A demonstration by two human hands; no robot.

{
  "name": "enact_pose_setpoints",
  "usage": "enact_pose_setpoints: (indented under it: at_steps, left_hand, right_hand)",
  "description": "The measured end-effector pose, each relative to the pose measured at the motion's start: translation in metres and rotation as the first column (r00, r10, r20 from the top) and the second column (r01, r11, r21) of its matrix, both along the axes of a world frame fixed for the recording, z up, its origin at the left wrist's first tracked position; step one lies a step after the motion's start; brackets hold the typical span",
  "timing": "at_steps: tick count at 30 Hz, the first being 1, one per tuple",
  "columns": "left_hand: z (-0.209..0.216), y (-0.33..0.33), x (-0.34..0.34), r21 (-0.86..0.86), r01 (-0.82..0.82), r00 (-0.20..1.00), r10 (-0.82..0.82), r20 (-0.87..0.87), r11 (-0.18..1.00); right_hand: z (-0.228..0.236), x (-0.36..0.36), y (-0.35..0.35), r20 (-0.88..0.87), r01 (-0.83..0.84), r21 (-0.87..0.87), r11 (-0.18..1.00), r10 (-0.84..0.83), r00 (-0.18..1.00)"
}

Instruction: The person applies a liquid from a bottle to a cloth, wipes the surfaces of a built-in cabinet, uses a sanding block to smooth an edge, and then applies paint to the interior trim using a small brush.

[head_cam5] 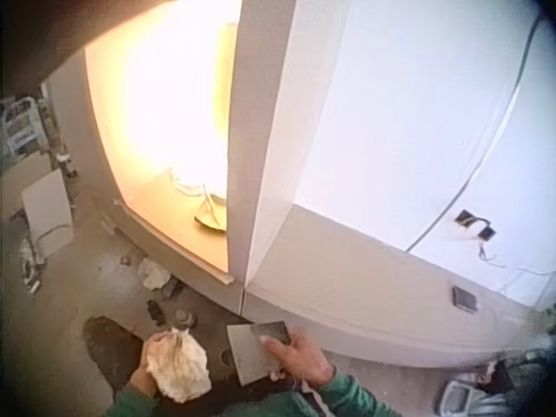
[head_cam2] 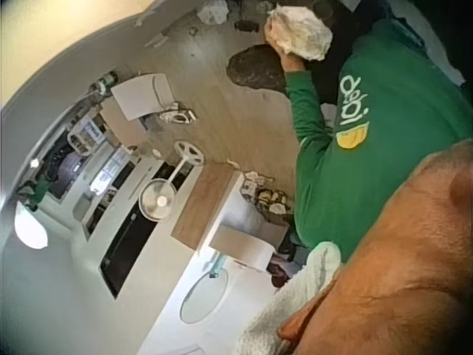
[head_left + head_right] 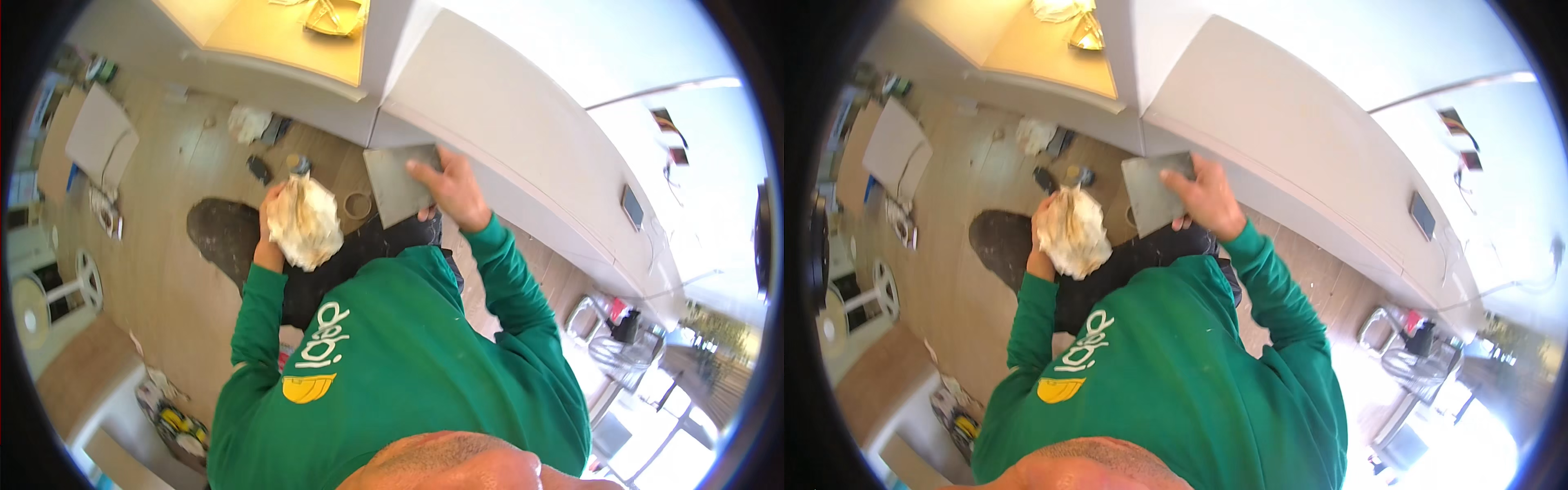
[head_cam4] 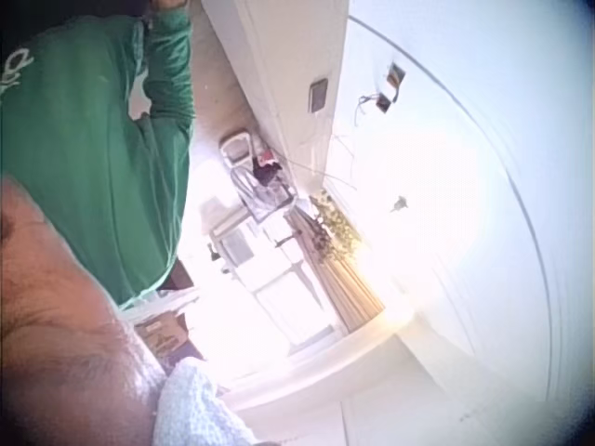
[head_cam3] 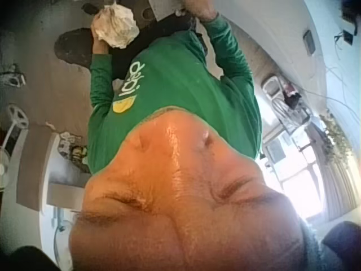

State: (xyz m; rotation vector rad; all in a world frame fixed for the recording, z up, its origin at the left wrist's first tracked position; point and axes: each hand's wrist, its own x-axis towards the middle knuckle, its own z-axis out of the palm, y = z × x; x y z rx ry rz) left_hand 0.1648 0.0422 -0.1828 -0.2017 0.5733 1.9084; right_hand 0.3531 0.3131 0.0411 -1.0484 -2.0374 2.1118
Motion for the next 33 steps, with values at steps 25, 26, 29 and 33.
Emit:
enact_pose_setpoints:
  at_steps: [25,26,29,33]
  left_hand:
    - [0.12,-0.041,0.012,-0.387,-0.469,0.881,0.386,-0.275,0.794]
    - [0.112,-0.036,0.016,-0.39,-0.435,0.896,0.346,-0.279,0.811]
    - [0.093,-0.001,0.022,-0.542,-0.441,0.823,0.081,-0.562,0.716]
    - [0.073,0.059,0.048,-0.492,-0.293,0.867,0.011,-0.498,0.82]
  right_hand:
    - [-0.375,-0.1,-0.029,0.485,0.108,-0.297,0.949,0.052,0.873]
    - [-0.371,-0.094,-0.023,0.505,0.099,-0.266,0.959,0.051,0.862]
    - [-0.335,-0.07,-0.019,0.262,-0.035,-0.116,0.993,0.064,0.963]
    - [-0.164,-0.034,-0.06,-0.281,-0.252,0.289,0.924,0.333,0.9]
